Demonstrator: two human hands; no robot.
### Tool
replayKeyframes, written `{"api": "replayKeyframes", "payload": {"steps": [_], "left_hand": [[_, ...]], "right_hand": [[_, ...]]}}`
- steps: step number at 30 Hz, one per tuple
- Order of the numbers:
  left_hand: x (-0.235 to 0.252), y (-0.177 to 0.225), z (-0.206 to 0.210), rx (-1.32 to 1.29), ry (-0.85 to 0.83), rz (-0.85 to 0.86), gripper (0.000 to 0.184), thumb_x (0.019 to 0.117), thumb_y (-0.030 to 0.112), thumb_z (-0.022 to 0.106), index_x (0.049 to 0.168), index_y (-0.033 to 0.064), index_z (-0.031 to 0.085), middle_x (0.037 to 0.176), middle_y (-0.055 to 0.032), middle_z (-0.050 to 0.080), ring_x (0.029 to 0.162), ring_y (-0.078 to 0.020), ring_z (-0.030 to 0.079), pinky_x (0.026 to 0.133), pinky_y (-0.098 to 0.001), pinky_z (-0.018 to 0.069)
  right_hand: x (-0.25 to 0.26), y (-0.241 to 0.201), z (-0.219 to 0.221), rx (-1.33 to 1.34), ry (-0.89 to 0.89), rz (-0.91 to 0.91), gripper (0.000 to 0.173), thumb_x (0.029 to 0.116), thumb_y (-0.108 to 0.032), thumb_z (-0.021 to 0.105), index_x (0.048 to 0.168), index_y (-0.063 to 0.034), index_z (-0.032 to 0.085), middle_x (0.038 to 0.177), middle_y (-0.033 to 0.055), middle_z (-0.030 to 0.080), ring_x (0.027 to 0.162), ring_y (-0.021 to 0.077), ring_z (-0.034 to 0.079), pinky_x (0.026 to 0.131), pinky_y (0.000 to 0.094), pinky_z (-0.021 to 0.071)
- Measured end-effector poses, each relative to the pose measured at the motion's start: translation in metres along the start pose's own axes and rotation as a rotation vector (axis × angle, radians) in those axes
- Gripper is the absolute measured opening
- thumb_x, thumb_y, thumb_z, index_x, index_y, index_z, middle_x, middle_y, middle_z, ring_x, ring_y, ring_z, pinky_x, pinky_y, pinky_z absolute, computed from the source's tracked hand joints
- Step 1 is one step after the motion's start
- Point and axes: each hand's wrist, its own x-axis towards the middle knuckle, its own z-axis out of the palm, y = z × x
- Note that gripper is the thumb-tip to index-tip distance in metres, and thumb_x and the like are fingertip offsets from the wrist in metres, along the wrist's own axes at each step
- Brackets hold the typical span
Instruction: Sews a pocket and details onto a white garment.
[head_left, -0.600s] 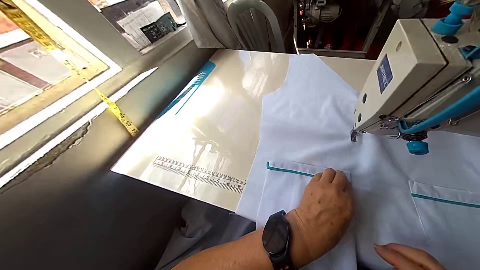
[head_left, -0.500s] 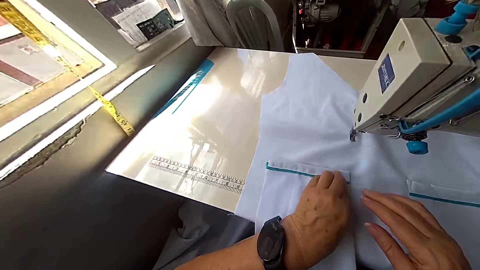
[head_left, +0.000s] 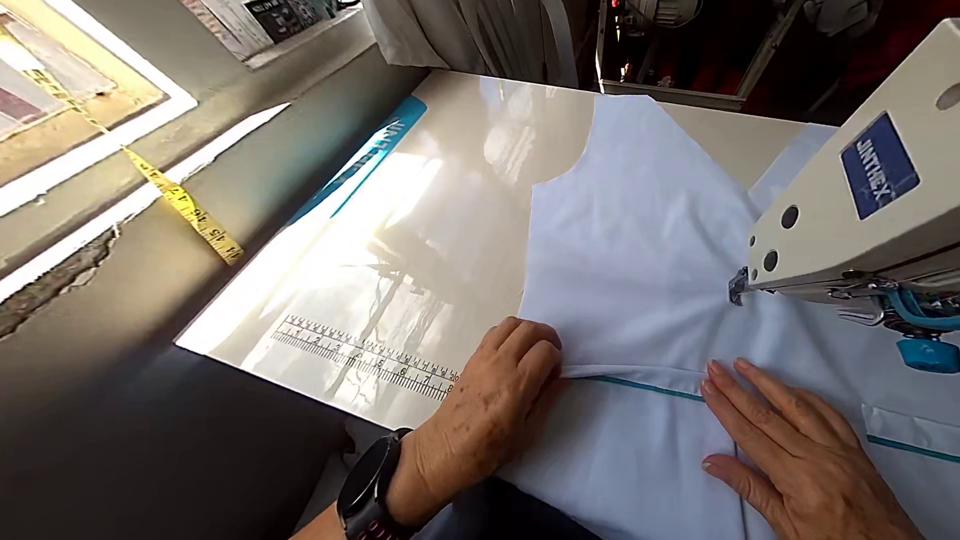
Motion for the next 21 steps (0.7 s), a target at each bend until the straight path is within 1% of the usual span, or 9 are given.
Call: {"api": "replayKeyframes", "payload": {"steps": [2, 4, 6, 7, 10, 13, 17, 20, 21], "left_hand": [[0.001, 0.000, 0.002, -0.069, 0.013, -0.052, 0.015, 0.0946, 0.025, 0.059, 0.090, 0.0124, 0.065, 0.085, 0.0021, 0.069, 0.080, -0.0092, 0.065, 0.072, -0.0229, 0.0529], [0.005, 0.001, -0.001, -0.148, -0.006, -0.194, 0.022, 0.0923, 0.029, 0.063, 0.104, 0.0097, 0.063, 0.080, 0.0061, 0.068, 0.071, -0.0032, 0.064, 0.066, -0.0185, 0.0539], [0.011, 0.001, -0.009, -0.216, -0.078, -0.319, 0.029, 0.0939, 0.031, 0.063, 0.115, 0.0104, 0.060, 0.076, 0.0095, 0.067, 0.066, 0.0004, 0.063, 0.062, -0.0166, 0.0526], [0.014, 0.001, -0.011, -0.229, -0.108, -0.360, 0.029, 0.0937, 0.029, 0.063, 0.117, 0.0110, 0.060, 0.074, 0.0100, 0.066, 0.064, 0.0012, 0.062, 0.059, -0.0160, 0.0522], [0.022, 0.003, -0.014, -0.198, -0.148, -0.419, 0.028, 0.0903, 0.025, 0.069, 0.113, 0.0099, 0.062, 0.068, 0.0087, 0.064, 0.057, -0.0007, 0.060, 0.054, -0.0187, 0.0504], [0.026, 0.006, -0.013, -0.109, -0.160, -0.397, 0.027, 0.0880, 0.022, 0.071, 0.110, 0.0086, 0.063, 0.065, 0.0068, 0.062, 0.055, -0.0045, 0.059, 0.052, -0.0233, 0.0502], [0.026, 0.006, -0.011, 0.046, -0.117, -0.267, 0.018, 0.0872, 0.020, 0.068, 0.102, 0.0096, 0.066, 0.065, 0.0029, 0.061, 0.056, -0.0120, 0.062, 0.053, -0.0302, 0.0528], [0.031, 0.022, -0.004, 0.158, -0.024, -0.064, 0.015, 0.0888, 0.016, 0.061, 0.096, 0.0065, 0.070, 0.080, -0.0061, 0.064, 0.073, -0.0256, 0.064, 0.063, -0.0406, 0.0539], [0.034, 0.034, 0.002, 0.133, -0.012, 0.011, 0.018, 0.0929, 0.017, 0.056, 0.096, 0.0077, 0.071, 0.087, -0.0065, 0.066, 0.081, -0.0259, 0.065, 0.068, -0.0397, 0.0545]], "right_hand": [[0.001, -0.001, -0.002, 0.004, -0.020, 0.005, 0.059, 0.1052, -0.055, 0.043, 0.139, -0.0118, 0.066, 0.145, 0.0067, 0.062, 0.137, 0.0310, 0.053, 0.106, 0.0474, 0.0399], [0.001, -0.001, -0.002, 0.012, -0.026, 0.007, 0.059, 0.1053, -0.055, 0.043, 0.139, -0.0118, 0.065, 0.146, 0.0069, 0.062, 0.138, 0.0308, 0.053, 0.106, 0.0471, 0.0391], [0.001, -0.001, -0.003, 0.011, -0.034, 0.011, 0.059, 0.1055, -0.055, 0.043, 0.139, -0.0121, 0.065, 0.146, 0.0065, 0.061, 0.138, 0.0309, 0.053, 0.107, 0.0471, 0.0391], [0.000, -0.001, -0.004, 0.010, -0.039, 0.013, 0.059, 0.1056, -0.055, 0.042, 0.139, -0.0123, 0.065, 0.146, 0.0062, 0.061, 0.138, 0.0310, 0.053, 0.107, 0.0474, 0.0393], [0.001, 0.000, -0.005, 0.009, -0.042, 0.010, 0.059, 0.1055, -0.055, 0.042, 0.139, -0.0127, 0.066, 0.146, 0.0053, 0.062, 0.139, 0.0307, 0.053, 0.106, 0.0479, 0.0400], [0.000, 0.002, -0.007, 0.013, -0.056, 0.007, 0.062, 0.1037, -0.059, 0.043, 0.140, -0.0142, 0.065, 0.147, 0.0040, 0.061, 0.140, 0.0300, 0.052, 0.106, 0.0494, 0.0402], [-0.002, 0.003, -0.004, 0.021, -0.029, -0.007, 0.078, 0.0957, -0.075, 0.040, 0.142, -0.0166, 0.063, 0.148, 0.0011, 0.060, 0.141, 0.0280, 0.051, 0.107, 0.0504, 0.0386], [-0.004, 0.005, 0.007, -0.008, 0.080, -0.014, 0.085, 0.0907, -0.083, 0.034, 0.139, -0.0219, 0.066, 0.145, -0.0045, 0.063, 0.138, 0.0226, 0.053, 0.105, 0.0475, 0.0406], [-0.004, 0.005, 0.008, -0.012, 0.093, -0.011, 0.085, 0.0903, -0.084, 0.033, 0.139, -0.0228, 0.066, 0.144, -0.0055, 0.063, 0.138, 0.0218, 0.054, 0.104, 0.0477, 0.0416]]}}
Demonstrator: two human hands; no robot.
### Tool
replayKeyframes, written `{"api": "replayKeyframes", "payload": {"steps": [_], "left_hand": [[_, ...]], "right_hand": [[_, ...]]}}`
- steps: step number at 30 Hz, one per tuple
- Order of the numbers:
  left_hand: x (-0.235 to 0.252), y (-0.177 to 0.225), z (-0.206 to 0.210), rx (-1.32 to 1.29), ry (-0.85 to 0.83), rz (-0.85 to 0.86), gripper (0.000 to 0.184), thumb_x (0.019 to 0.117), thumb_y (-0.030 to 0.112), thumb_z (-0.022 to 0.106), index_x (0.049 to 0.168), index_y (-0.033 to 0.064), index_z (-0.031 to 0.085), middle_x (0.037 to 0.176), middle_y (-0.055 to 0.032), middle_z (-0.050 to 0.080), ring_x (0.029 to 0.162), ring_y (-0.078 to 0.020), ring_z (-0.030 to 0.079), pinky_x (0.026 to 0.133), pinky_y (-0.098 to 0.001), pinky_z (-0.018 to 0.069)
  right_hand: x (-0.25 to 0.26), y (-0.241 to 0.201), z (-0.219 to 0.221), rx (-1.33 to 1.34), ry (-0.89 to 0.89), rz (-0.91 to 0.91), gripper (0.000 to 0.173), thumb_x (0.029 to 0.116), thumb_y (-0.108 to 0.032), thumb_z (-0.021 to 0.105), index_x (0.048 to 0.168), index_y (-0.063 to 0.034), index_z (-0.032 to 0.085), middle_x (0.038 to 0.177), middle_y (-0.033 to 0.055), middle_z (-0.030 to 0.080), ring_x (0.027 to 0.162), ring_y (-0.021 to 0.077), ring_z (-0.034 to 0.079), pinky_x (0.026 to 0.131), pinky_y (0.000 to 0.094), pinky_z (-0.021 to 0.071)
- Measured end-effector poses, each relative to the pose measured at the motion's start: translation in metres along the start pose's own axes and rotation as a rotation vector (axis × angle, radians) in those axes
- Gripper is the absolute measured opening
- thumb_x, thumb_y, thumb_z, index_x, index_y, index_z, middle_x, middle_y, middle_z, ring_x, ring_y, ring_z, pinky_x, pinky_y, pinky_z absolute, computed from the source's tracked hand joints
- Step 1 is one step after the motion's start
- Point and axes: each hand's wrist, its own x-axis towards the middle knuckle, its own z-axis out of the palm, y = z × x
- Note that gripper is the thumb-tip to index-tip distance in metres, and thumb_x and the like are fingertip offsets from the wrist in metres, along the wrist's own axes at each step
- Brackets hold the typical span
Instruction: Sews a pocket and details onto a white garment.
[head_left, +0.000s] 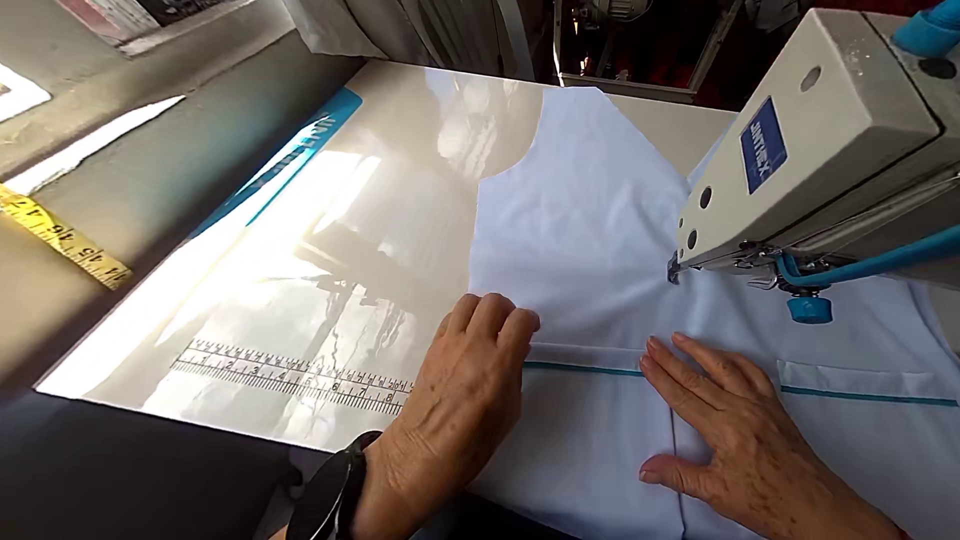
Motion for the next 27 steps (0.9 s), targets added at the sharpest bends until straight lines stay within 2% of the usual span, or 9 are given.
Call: {"api": "replayKeyframes", "payload": {"steps": [3, 5, 8, 10, 12, 16, 19, 21, 27], "left_hand": [[0.000, 0.058, 0.031, -0.225, -0.010, 0.186, 0.023, 0.1022, 0.021, 0.051, 0.106, 0.0075, 0.070, 0.112, -0.0099, 0.072, 0.108, -0.0241, 0.069, 0.091, -0.0344, 0.0571], [-0.007, 0.085, 0.055, -0.226, 0.015, 0.169, 0.035, 0.1016, 0.029, 0.051, 0.116, 0.0007, 0.066, 0.125, -0.0196, 0.069, 0.119, -0.0314, 0.068, 0.100, -0.0407, 0.0545], [-0.020, 0.096, 0.069, -0.120, 0.049, 0.105, 0.052, 0.1068, 0.040, 0.036, 0.125, 0.0013, 0.065, 0.135, -0.0170, 0.067, 0.129, -0.0297, 0.062, 0.109, -0.0442, 0.0475], [-0.026, 0.097, 0.071, -0.023, 0.020, 0.090, 0.061, 0.1078, 0.046, 0.028, 0.134, 0.0044, 0.064, 0.141, -0.0120, 0.064, 0.135, -0.0267, 0.058, 0.112, -0.0484, 0.0433], [-0.027, 0.098, 0.071, 0.038, -0.008, 0.079, 0.064, 0.1072, 0.049, 0.026, 0.138, 0.0081, 0.064, 0.145, -0.0087, 0.062, 0.137, -0.0253, 0.056, 0.113, -0.0517, 0.0407], [-0.017, 0.085, 0.068, 0.000, -0.061, 0.118, 0.061, 0.1056, 0.050, 0.031, 0.141, 0.0108, 0.062, 0.147, -0.0061, 0.060, 0.139, -0.0230, 0.054, 0.115, -0.0535, 0.0383], [0.008, 0.057, 0.069, -0.061, -0.122, 0.222, 0.062, 0.1047, 0.051, 0.033, 0.142, 0.0106, 0.061, 0.149, -0.0058, 0.058, 0.142, -0.0216, 0.051, 0.116, -0.0529, 0.0382], [0.030, 0.036, 0.071, -0.112, -0.178, 0.314, 0.061, 0.1047, 0.050, 0.035, 0.143, 0.0100, 0.060, 0.152, -0.0065, 0.055, 0.144, -0.0218, 0.048, 0.118, -0.0531, 0.0356], [0.073, 0.007, 0.077, -0.167, -0.253, 0.502, 0.061, 0.1029, 0.049, 0.038, 0.145, 0.0094, 0.058, 0.153, -0.0086, 0.053, 0.147, -0.0236, 0.044, 0.120, -0.0533, 0.0323]], "right_hand": [[0.000, -0.002, 0.001, 0.005, 0.010, 0.011, 0.084, 0.0885, -0.083, 0.037, 0.137, -0.0218, 0.068, 0.143, -0.0055, 0.064, 0.136, 0.0220, 0.056, 0.104, 0.0507, 0.0438], [0.000, -0.002, 0.002, 0.030, 0.020, 0.023, 0.080, 0.0836, -0.078, 0.049, 0.133, -0.0187, 0.070, 0.141, -0.0043, 0.066, 0.135, 0.0221, 0.058, 0.103, 0.0523, 0.0446], [-0.001, 0.001, -0.002, 0.130, -0.014, 0.023, 0.082, 0.0752, -0.076, 0.058, 0.130, -0.0160, 0.066, 0.142, -0.0023, 0.065, 0.137, 0.0219, 0.055, 0.106, 0.0543, 0.0428], [0.001, 0.017, -0.008, 0.202, -0.051, -0.030, 0.085, 0.0797, -0.080, 0.054, 0.135, -0.0161, 0.064, 0.143, -0.0034, 0.064, 0.138, 0.0180, 0.054, 0.107, 0.0506, 0.0427], [0.011, 0.045, -0.015, 0.253, -0.007, -0.044, 0.070, 0.0897, -0.068, 0.055, 0.131, -0.0125, 0.070, 0.132, 0.0001, 0.070, 0.128, 0.0181, 0.062, 0.106, 0.0504, 0.0445], [0.033, 0.117, -0.017, -0.006, -0.016, 0.088, 0.078, 0.0941, -0.067, 0.045, 0.127, -0.0015, 0.069, 0.127, 0.0204, 0.070, 0.123, 0.0432, 0.062, 0.103, 0.0729, 0.0354], [0.037, 0.140, -0.034, -0.091, -0.199, 0.357, 0.071, 0.1009, -0.060, 0.047, 0.128, 0.0025, 0.067, 0.119, 0.0300, 0.068, 0.116, 0.0517, 0.062, 0.093, 0.0747, 0.0388], [0.030, 0.141, -0.040, -0.158, -0.231, 0.474, 0.073, 0.1027, -0.061, 0.042, 0.131, 0.0028, 0.064, 0.123, 0.0318, 0.066, 0.121, 0.0535, 0.059, 0.095, 0.0774, 0.0355], [0.007, 0.142, -0.031, -0.273, -0.073, 0.502, 0.083, 0.1018, -0.067, 0.031, 0.133, 0.0038, 0.063, 0.134, 0.0323, 0.061, 0.132, 0.0555, 0.051, 0.105, 0.0817, 0.0216]]}}
